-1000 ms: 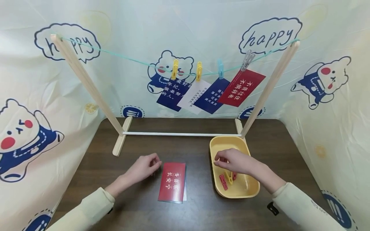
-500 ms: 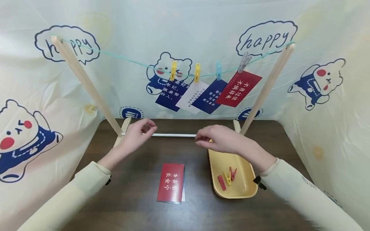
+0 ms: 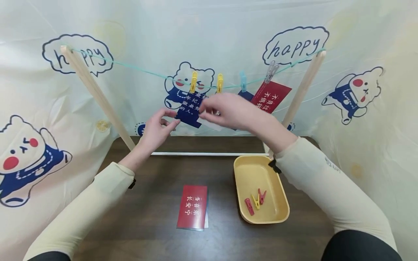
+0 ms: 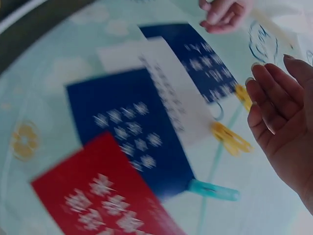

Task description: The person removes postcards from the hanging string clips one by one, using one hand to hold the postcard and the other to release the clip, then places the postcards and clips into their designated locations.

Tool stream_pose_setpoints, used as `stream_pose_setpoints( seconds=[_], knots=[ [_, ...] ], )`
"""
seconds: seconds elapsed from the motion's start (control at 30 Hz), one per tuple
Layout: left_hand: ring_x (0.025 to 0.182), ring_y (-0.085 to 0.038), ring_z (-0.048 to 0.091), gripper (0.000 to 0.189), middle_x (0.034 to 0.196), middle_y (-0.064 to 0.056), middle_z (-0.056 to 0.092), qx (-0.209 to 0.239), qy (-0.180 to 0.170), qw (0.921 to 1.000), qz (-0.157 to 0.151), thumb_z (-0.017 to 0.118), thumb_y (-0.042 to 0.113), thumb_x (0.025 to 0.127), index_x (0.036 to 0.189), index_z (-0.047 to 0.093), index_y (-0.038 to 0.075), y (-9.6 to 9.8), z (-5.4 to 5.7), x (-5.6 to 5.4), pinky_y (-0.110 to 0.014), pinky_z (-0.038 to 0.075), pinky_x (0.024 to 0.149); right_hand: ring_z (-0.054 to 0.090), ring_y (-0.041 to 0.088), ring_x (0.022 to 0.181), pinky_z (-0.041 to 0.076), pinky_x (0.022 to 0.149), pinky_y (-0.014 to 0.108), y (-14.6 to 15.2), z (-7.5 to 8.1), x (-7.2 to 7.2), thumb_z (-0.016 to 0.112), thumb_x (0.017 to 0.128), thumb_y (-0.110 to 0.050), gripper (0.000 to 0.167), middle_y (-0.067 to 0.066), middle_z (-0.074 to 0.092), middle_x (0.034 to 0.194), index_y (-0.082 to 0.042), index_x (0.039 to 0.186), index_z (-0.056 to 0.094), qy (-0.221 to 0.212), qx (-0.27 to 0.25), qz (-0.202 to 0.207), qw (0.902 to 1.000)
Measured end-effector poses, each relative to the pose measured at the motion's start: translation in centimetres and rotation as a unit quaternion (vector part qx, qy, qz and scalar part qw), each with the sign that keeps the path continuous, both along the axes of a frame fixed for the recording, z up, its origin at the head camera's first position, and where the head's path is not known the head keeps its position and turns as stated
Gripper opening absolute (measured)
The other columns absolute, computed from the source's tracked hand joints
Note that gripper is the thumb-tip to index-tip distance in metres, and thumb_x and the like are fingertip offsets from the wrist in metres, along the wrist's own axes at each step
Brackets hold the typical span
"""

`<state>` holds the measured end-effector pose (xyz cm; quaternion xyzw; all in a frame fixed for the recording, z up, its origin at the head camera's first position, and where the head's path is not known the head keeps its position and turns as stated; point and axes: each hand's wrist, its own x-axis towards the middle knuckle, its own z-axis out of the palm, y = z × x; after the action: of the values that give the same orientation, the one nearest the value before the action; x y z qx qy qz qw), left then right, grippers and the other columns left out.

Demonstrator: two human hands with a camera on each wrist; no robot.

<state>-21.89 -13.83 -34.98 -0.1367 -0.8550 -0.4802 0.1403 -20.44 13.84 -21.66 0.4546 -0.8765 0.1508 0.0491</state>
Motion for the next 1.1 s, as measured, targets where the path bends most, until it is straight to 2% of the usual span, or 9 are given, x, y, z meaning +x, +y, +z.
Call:
stream_pose_setpoints(
  seconds=[0.07, 0.2, 0.33, 0.43, 0.6, 0.83, 1.0, 1.1],
  knots=[
    [0.076, -0.024, 0.068, 0.033, 0.13, -0.012, 0.065, 0.003, -0.005, 1.0, -0.003, 0.07, 0.023, 0.102, 0.131, 0.065, 0.007, 0.4, 0.4, -0.5, -0.027, 0.055, 0.059, 0.067, 0.021, 0.099, 0.058, 0.088, 0.039, -0.4, 1.2, -0.6, 0.069, 0.103, -0.025, 0.021, 0.006, 0.074, 0.11, -0.01, 0.118, 0.074, 0.018, -0.007, -0.011, 0.9998],
    [0.077, -0.023, 0.07, 0.04, 0.14, -0.011, 0.062, -0.001, -0.019, 0.9997, -0.013, 0.067, 0.026, 0.104, 0.14, 0.063, 0.011, 0.7, 0.9, -1.2, -0.027, 0.059, 0.063, 0.065, 0.024, 0.108, 0.056, 0.097, 0.041, -1.5, 3.2, -1.9, 0.067, 0.104, -0.022, 0.024, 0.011, 0.072, 0.116, -0.006, 0.12, 0.071, 0.021, -0.025, -0.042, 0.9986],
    [0.078, -0.023, 0.071, 0.042, 0.144, -0.011, 0.061, 0.004, -0.031, 0.9994, -0.017, 0.067, 0.026, 0.104, 0.144, 0.061, 0.012, 1.0, 1.2, -2.0, -0.027, 0.059, 0.065, 0.06, 0.027, 0.119, 0.048, 0.109, 0.042, -2.3, 4.4, -3.5, 0.065, 0.104, -0.022, 0.027, 0.014, 0.069, 0.123, -0.002, 0.122, 0.068, 0.027, -0.023, -0.056, 0.9978],
    [0.077, -0.024, 0.071, 0.043, 0.143, -0.013, 0.062, 0.006, -0.034, 0.9993, -0.015, 0.067, 0.025, 0.104, 0.144, 0.06, 0.01, 1.1, 1.4, -2.3, -0.028, 0.06, 0.065, 0.056, 0.03, 0.127, 0.042, 0.114, 0.043, -2.8, 4.9, -4.7, 0.065, 0.104, -0.025, 0.037, 0.016, 0.066, 0.13, 0.0, 0.131, 0.063, 0.029, -0.015, -0.072, 0.9968],
    [0.075, -0.021, 0.071, 0.039, 0.133, -0.015, 0.066, 0.007, -0.044, 0.9988, -0.02, 0.065, 0.022, 0.105, 0.14, 0.062, 0.007, 1.5, 1.5, -2.5, -0.03, 0.061, 0.067, 0.053, 0.031, 0.135, 0.04, 0.117, 0.045, -3.2, 5.2, -5.9, 0.063, 0.105, -0.032, 0.048, 0.016, 0.063, 0.14, -0.001, 0.141, 0.057, 0.008, 0.01, -0.097, 0.9952],
    [0.07, -0.025, 0.07, 0.024, 0.104, -0.016, 0.07, 0.038, -0.031, 0.9985, -0.026, 0.064, 0.017, 0.105, 0.123, 0.07, 0.002, 1.7, 1.5, -2.5, -0.027, 0.058, 0.063, 0.058, 0.027, 0.124, 0.048, 0.107, 0.044, -3.1, 4.8, -6.3, 0.062, 0.106, -0.031, 0.038, 0.012, 0.073, 0.124, -0.006, 0.135, 0.063, -0.035, 0.003, -0.101, 0.9942],
    [0.079, -0.036, 0.07, 0.024, 0.101, -0.017, 0.07, 0.043, -0.022, 0.9985, -0.025, 0.064, 0.018, 0.105, 0.121, 0.072, 0.002, 1.3, 1.6, -2.5, -0.024, 0.058, 0.064, 0.06, 0.027, 0.124, 0.047, 0.106, 0.043, -3.1, 4.9, -6.4, 0.065, 0.104, -0.031, 0.038, 0.011, 0.072, 0.125, -0.007, 0.133, 0.062, -0.06, -0.017, -0.106, 0.9925],
    [0.079, -0.037, 0.07, 0.024, 0.101, -0.017, 0.071, 0.046, -0.02, 0.9983, -0.029, 0.064, 0.017, 0.105, 0.121, 0.073, 0.002, 1.2, 1.6, -2.4, -0.027, 0.06, 0.066, 0.059, 0.027, 0.127, 0.047, 0.107, 0.043, -3.0, 4.9, -6.4, 0.066, 0.103, -0.031, 0.039, 0.01, 0.071, 0.128, -0.008, 0.134, 0.061, -0.076, -0.027, -0.11, 0.9906]
  ],
)
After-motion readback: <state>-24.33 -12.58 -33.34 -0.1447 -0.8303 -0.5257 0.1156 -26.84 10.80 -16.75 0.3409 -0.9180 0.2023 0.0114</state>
